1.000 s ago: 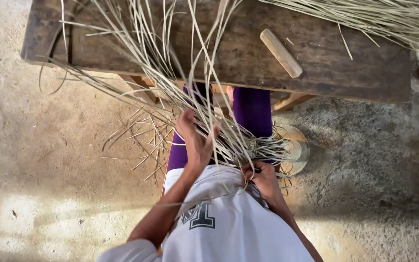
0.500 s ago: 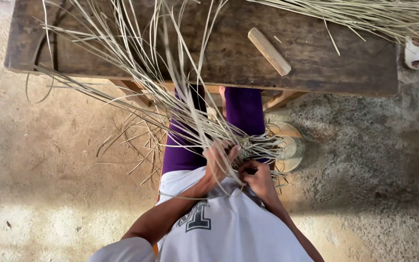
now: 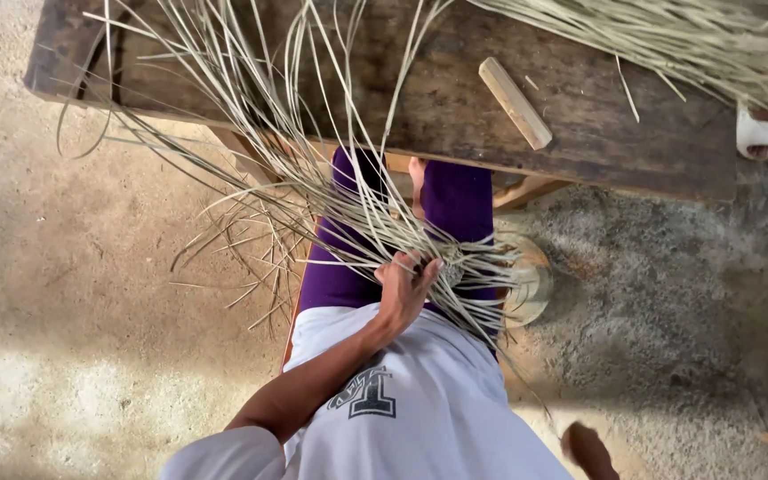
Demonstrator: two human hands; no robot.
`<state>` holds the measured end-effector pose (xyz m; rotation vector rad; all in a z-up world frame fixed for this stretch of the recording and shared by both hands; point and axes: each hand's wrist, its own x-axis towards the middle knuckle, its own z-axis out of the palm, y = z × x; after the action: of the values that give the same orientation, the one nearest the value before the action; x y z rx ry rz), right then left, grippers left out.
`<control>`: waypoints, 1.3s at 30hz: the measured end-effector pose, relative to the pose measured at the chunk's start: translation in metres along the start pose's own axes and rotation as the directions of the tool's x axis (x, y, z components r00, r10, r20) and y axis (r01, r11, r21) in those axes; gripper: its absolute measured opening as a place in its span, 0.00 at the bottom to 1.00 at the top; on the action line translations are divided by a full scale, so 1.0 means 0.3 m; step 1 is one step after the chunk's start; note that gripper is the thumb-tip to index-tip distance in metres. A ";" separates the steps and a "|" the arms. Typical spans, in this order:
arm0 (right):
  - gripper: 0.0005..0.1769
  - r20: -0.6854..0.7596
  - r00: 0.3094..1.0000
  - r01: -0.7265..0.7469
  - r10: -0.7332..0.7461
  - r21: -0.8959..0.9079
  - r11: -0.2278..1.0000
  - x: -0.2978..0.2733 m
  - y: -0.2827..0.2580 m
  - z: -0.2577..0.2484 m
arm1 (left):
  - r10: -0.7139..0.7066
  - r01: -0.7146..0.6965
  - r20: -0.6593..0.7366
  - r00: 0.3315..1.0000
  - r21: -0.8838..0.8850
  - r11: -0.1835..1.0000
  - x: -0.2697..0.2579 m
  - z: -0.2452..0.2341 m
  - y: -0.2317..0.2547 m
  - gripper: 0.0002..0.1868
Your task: Weaving thin strips of dried plant material into a circular pattern to form a hat.
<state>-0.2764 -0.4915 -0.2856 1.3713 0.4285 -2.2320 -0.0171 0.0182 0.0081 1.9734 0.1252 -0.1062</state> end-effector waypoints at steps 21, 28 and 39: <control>0.46 -0.893 -0.437 0.865 0.109 -0.384 0.324 -1.821 -0.454 -1.075 | -0.263 0.257 -0.205 0.943 -0.055 0.965 0.027 -0.118 0.099 0.30; 0.68 -0.952 -0.071 0.727 -0.299 -0.254 0.638 -1.954 -0.668 -1.005 | -0.298 0.246 -0.364 0.882 -0.184 0.952 -0.096 -0.294 0.066 0.46; 0.21 -0.845 -0.534 0.293 -0.033 -0.221 0.930 -2.110 -0.359 -1.191 | -0.111 0.045 -0.543 0.832 -0.132 0.990 0.193 -0.357 0.149 0.67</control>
<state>0.1707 -0.0741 0.1215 3.3610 1.1035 -0.0418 0.0482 0.1014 0.0832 1.8323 0.5774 0.4173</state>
